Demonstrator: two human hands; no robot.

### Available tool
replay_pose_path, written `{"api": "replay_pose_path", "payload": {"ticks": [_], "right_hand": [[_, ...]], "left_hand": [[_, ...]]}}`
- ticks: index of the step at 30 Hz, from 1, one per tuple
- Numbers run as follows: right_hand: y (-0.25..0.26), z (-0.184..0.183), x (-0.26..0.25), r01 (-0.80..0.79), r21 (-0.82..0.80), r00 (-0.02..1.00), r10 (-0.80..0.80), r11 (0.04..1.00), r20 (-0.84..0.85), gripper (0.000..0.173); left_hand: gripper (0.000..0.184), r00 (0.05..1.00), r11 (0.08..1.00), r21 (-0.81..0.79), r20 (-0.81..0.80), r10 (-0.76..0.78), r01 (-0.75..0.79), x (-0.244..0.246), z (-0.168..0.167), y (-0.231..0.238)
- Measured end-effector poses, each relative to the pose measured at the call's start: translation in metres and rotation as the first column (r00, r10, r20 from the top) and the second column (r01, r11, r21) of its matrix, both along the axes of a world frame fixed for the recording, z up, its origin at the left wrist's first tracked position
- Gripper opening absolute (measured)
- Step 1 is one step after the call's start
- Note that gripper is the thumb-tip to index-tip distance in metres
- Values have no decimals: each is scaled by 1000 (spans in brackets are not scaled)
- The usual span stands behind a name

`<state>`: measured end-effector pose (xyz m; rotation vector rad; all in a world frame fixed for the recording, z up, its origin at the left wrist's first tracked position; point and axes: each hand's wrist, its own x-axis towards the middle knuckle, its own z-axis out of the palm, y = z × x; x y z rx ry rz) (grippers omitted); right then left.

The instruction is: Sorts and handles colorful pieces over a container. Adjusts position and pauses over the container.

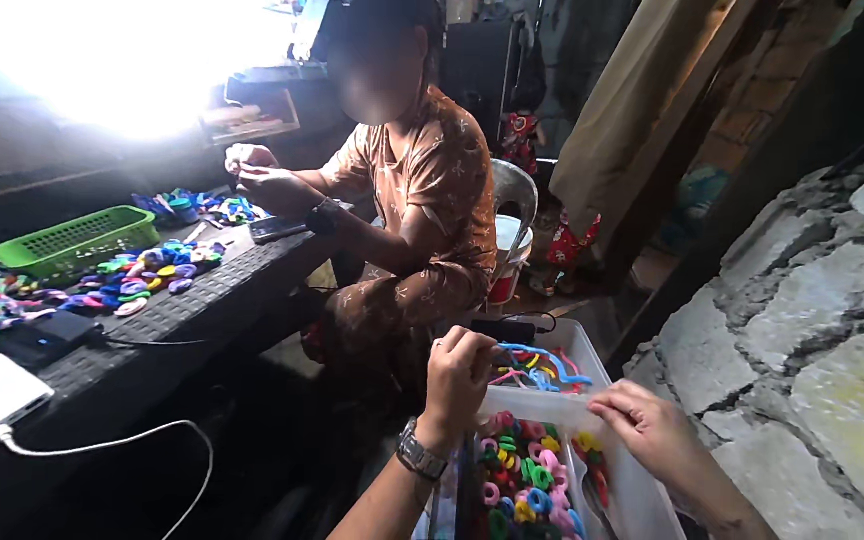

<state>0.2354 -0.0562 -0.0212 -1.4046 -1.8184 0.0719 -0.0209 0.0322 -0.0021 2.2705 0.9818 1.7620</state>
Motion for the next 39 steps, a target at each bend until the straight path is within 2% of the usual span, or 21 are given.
{"api": "replay_pose_path", "payload": {"ticks": [1, 3, 5, 7, 8, 10, 12, 17, 22, 25, 27, 29, 31, 32, 33, 34, 35, 36, 37, 38, 39], "right_hand": [[0, 0, 3, 32, -30, 996, -34, 999, -81, 20], [0, 4, 3, -28, -158, 916, -38, 987, -400, 21], [-2, 13, -5, -299, -254, 722, 44, 920, -690, 29], [-4, 17, -15, -581, -267, 570, 151, 769, -808, 41], [-5, 17, -22, -655, -245, 515, 185, 715, -837, 38], [-5, 17, -34, -687, -222, 480, 202, 692, -854, 18], [-4, 16, -38, -646, -234, 523, 198, 727, -829, 23], [-5, 15, -25, -483, -271, 731, 213, 833, -648, 22], [-14, 24, 5, -276, -315, 891, 119, 908, -438, 22], [-12, 27, 13, -144, -258, 951, 61, 955, -304, 23], [-5, 28, 14, 8, -148, 986, -32, 989, -166, 26], [7, 27, 10, 181, 8, 983, -180, 983, -35, 28], [15, 28, -2, 219, 99, 973, -225, 971, 48, 29], [15, 32, -12, 170, 94, 980, -178, 981, 86, 26], [14, 34, -24, 65, 50, 989, -71, 997, 130, 20], [12, 33, -34, -81, -75, 982, 93, 994, 167, 18], [12, 34, -43, -221, -277, 943, 278, 935, 185, 19], [13, 33, -53, -286, -506, 882, 430, 814, 192, 25], [16, 29, -62, -263, -691, 822, 531, 673, 204, 33], [17, 22, -71, -199, -807, 777, 591, 556, 216, 40], [16, 11, -75, -155, -855, 740, 631, 495, 232, 39]], "left_hand": [[11, 1000, 1000, 15, 4, -21, 21, -1, -1, 0], [12, 993, 991, 78, -37, -109, 111, 1, -4, 0], [13, 974, 967, 150, -124, -187, 205, 8, -4, -5], [13, 944, 939, 189, -224, -243, 287, 12, -2, -12], [13, 928, 929, 194, -270, -257, 314, 13, -2, -14], [13, 912, 921, 194, -311, -268, 337, 13, -2, -15], [15, 923, 933, 189, -297, -243, 306, 11, -4, -14], [21, 945, 966, 147, -282, -167, 215, 9, -2, -12], [22, 976, 990, 136, -218, -5, 35, 4, 1, -5], [21, 976, 995, 99, -211, 51, -31, 7, 1, -4], [20, 969, 999, 21, -242, 44, -40, 9, 1, -2], [21, 944, 991, -124, -329, 14, -59, 13, -1, 2], [22, 867, 923, -358, -494, -57, -143, 14, 3, 6], [25, 809, 846, -491, -573, -131, -210, 15, 7, 9], [30, 762, 771, -580, -615, -203, -263, 17, 8, 12], [34, 735, 726, -621, -634, -243, -296, 19, 6, 13], [38, 722, 705, -636, -641, -259, -312, 20, 6, 13], [40, 718, 700, -639, -645, -261, -319, 21, 7, 10], [41, 721, 705, -634, -644, -255, -317, 21, 8, 8], [41, 729, 718, -625, -638, -246, -305, 21, 8, 6], [39, 740, 735, -616, -629, -241, -284, 20, 9, 4]]}}
